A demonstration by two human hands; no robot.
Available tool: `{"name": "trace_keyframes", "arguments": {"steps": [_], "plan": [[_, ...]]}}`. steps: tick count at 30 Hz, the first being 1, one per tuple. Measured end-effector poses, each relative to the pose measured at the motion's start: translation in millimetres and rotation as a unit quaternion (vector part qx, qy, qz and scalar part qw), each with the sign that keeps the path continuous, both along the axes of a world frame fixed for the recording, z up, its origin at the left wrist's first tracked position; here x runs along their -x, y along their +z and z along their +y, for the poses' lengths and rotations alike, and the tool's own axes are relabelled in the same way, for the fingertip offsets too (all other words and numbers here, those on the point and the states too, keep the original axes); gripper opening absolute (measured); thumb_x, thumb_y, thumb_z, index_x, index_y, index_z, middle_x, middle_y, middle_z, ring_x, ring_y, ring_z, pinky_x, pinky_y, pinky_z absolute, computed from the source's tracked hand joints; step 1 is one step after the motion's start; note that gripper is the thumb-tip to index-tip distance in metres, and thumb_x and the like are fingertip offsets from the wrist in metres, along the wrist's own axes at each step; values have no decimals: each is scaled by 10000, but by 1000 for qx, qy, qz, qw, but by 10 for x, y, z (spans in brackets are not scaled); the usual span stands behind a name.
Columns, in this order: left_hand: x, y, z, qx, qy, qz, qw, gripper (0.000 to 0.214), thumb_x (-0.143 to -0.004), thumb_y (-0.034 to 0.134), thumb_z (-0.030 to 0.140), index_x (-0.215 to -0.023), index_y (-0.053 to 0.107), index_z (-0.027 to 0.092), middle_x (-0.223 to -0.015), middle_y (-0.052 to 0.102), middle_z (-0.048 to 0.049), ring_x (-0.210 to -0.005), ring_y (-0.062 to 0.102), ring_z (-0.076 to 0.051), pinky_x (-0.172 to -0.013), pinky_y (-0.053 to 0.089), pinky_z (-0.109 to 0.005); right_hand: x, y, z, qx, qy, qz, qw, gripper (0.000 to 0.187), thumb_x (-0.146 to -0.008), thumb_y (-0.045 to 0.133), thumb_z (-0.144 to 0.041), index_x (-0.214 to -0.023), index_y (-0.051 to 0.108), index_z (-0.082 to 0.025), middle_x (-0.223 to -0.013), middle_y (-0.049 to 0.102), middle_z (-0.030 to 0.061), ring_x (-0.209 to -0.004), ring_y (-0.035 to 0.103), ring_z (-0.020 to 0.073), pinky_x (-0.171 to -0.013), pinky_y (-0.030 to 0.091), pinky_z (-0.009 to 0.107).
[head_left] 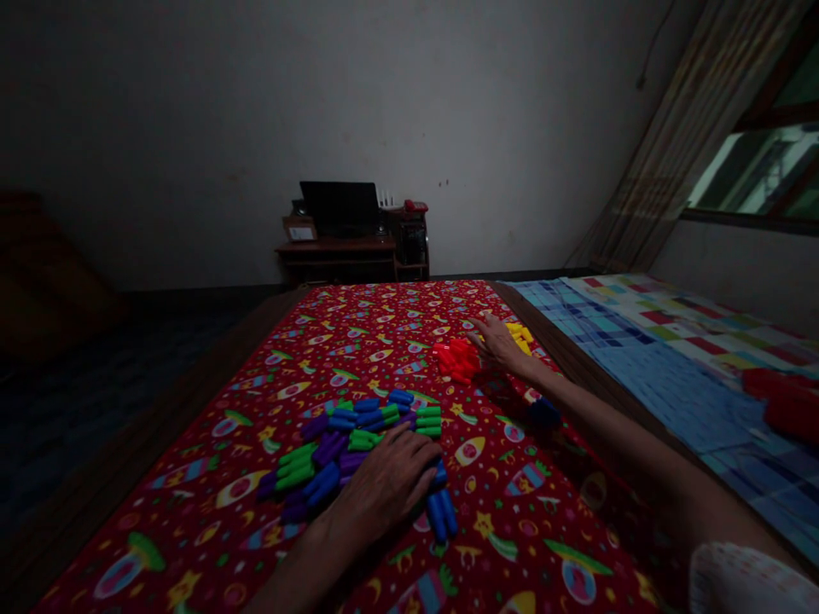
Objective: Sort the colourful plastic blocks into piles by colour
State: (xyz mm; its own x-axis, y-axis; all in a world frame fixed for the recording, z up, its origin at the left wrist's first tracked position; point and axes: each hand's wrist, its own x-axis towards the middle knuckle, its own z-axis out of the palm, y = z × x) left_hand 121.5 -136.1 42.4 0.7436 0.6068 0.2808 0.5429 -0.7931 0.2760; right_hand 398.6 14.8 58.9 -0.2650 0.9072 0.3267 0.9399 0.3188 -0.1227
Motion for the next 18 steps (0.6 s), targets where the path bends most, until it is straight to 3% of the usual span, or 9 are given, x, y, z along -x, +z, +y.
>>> {"name": "trace_keyframes", "arguments": {"steps": [3, 6, 9, 14, 18], "plan": [[-2, -29, 10, -11, 2, 2, 1000, 243, -938, 473, 200, -1166, 551, 221, -1147, 656, -41, -1098, 592, -187, -1128, 321, -443, 203, -150, -212, 5, 72, 43, 996, 751, -920, 429, -561, -1523, 217, -167, -1506, 307, 233, -1417, 264, 352, -1089, 299, 550], [0, -45, 17, -20, -1, 6, 1000, 238, -939, 468, 197, -1160, 551, 215, -1142, 655, -42, -1094, 592, -188, -1127, 319, -447, 398, -330, -320, 3, 85, 47, 995, 857, -849, 535, -608, -1528, 203, -205, -1557, 176, 238, -1426, 209, 390, -1079, 276, 589], [7, -44, 19, -32, -6, 8, 999, 240, -933, 475, 200, -1159, 556, 213, -1140, 656, -44, -1095, 594, -191, -1122, 331, -444, 522, -404, -255, -16, 60, 47, 997, 746, -867, 559, -537, -1499, 296, -243, -1573, 159, 201, -1416, 232, 369, -1084, 267, 578], [8, -5, 5, -32, -3, 6, 999, 242, -933, 478, 207, -1159, 566, 209, -1142, 659, -45, -1085, 599, -196, -1115, 346, -452, 619, -365, -37, -19, -2, 42, 999, 531, -888, 558, -466, -1365, 502, -240, -1523, 304, 163, -1358, 322, 343, -1041, 342, 530], [-2, 15, -4, -22, 2, 13, 1000, 241, -933, 475, 209, -1156, 569, 214, -1143, 658, -46, -1085, 595, -207, -1105, 354, -472, 670, -326, 77, -25, -15, 35, 999, 460, -905, 525, -465, -1312, 548, -253, -1474, 373, 154, -1312, 367, 335, -1010, 367, 516]]}}
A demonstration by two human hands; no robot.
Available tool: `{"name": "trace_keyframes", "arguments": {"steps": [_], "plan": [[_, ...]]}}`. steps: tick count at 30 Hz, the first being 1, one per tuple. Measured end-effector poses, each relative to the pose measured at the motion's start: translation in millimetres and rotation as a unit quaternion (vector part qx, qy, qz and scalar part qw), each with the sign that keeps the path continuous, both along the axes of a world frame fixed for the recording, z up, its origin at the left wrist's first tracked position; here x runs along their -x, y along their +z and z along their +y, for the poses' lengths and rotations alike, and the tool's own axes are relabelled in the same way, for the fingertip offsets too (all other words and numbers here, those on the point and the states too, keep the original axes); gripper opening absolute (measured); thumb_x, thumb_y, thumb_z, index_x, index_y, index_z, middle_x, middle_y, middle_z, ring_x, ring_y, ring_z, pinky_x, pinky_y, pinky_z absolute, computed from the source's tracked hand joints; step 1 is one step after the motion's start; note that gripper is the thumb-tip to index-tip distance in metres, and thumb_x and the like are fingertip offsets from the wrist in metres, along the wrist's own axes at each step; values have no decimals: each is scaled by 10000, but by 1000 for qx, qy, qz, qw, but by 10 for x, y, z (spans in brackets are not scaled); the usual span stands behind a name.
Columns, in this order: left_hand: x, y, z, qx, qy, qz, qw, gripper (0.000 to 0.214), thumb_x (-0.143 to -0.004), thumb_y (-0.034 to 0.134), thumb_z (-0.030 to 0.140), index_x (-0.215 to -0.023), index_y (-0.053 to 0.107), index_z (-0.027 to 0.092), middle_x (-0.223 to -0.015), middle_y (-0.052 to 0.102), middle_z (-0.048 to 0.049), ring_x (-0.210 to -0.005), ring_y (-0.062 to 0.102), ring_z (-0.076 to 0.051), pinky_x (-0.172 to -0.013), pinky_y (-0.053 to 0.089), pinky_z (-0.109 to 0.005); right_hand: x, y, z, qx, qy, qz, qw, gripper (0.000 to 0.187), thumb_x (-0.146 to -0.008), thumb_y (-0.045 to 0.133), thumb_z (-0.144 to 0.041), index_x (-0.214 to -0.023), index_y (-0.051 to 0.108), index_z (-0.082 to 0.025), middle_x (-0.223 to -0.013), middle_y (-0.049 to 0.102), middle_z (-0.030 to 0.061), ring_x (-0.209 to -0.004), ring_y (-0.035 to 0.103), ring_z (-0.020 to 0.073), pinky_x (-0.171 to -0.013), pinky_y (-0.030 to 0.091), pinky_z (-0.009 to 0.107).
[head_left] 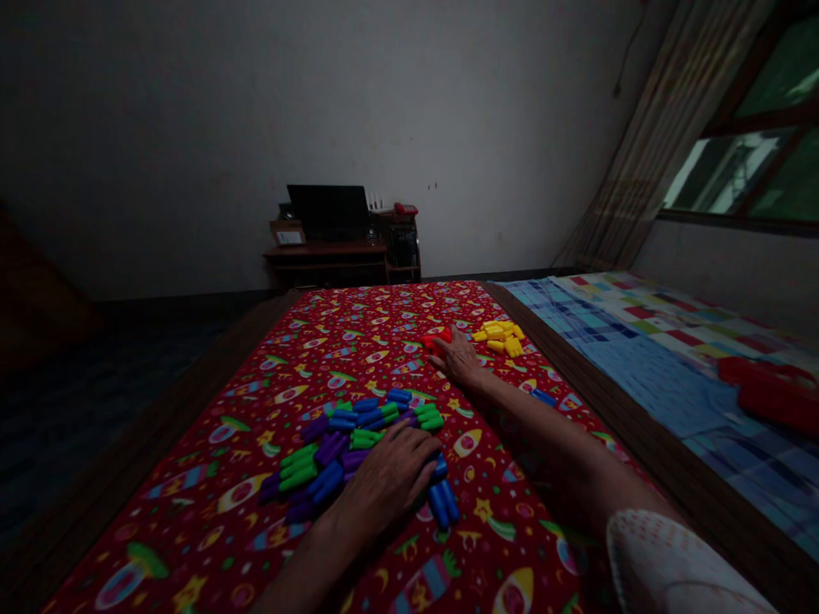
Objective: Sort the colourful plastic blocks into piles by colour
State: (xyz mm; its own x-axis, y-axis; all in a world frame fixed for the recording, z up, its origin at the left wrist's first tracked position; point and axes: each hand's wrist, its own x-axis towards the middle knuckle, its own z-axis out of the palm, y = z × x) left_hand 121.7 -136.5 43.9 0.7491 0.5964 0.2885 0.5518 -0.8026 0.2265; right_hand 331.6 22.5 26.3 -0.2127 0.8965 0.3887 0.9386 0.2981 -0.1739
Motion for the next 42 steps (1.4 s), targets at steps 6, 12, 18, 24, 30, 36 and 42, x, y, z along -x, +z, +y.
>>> {"name": "trace_keyframes", "arguments": {"steps": [6, 12, 18, 24, 30, 36, 42], "plan": [[4, -37, 19, 2, -2, -4, 1000, 248, -927, 475, 199, -1157, 565, 215, -1151, 657, -48, -1101, 586, -203, -1116, 342, -468, 80, -7, 173, 10, -20, 5, 1000, 424, -934, 466, -467, -1285, 559, -247, -1475, 359, 172, -1309, 375, 345, -978, 388, 516], [3, -23, 22, -7, 3, 6, 1000, 251, -937, 461, 219, -1163, 571, 216, -1149, 657, -52, -1083, 590, -209, -1099, 362, -468, -22, 201, 97, -10, -11, -3, 1000, 596, -894, 533, -507, -1410, 435, -226, -1470, 368, 205, -1331, 370, 379, -1009, 343, 611], [3, -60, 54, -24, -12, 2, 1000, 241, -936, 457, 209, -1143, 581, 196, -1133, 667, -62, -1087, 595, -205, -1110, 351, -460, -898, 311, -909, -89, 101, -45, 990, 494, -936, 461, -457, -1391, 468, -265, -1438, 423, 145, -1322, 414, 303, -1054, 385, 504], [5, -64, 64, -43, -17, -4, 999, 250, -943, 442, 224, -1141, 593, 197, -1135, 673, -61, -1084, 602, -195, -1099, 370, -437, -1416, -142, -1575, -11, 61, -55, 997, 376, -925, 495, -439, -1217, 605, -229, -1264, 527, 169, -1142, 531, 284, -939, 471, 458], [15, -68, 36, -55, -7, 3, 998, 284, -958, 401, 230, -1156, 600, 191, -1161, 673, -69, -1112, 594, -191, -1121, 346, -445, -1335, -156, -1221, -3, 21, -14, 1000, 276, -963, 395, -229, -1037, 650, -156, -1041, 576, 147, -956, 537, 223, -850, 463, 364], [5, -68, 32, -56, -8, 9, 998, 301, -964, 374, 225, -1148, 606, 170, -1146, 678, -78, -1102, 598, -194, -1093, 374, -455, -1267, -114, -897, -3, -42, -2, 999, 237, -912, 421, -141, -917, 658, -129, -975, 598, 135, -899, 519, 212, -808, 437, 334], [49, 17, 13, -61, -24, -13, 998, 323, -990, 338, 255, -1164, 596, 168, -1174, 658, -73, -1132, 568, -184, -1044, 421, -391, -1164, 6, -926, -47, -51, 43, 997, 217, -902, 522, -290, -949, 665, -134, -1070, 594, 153, -976, 527, 233, -887, 426, 366]]}}
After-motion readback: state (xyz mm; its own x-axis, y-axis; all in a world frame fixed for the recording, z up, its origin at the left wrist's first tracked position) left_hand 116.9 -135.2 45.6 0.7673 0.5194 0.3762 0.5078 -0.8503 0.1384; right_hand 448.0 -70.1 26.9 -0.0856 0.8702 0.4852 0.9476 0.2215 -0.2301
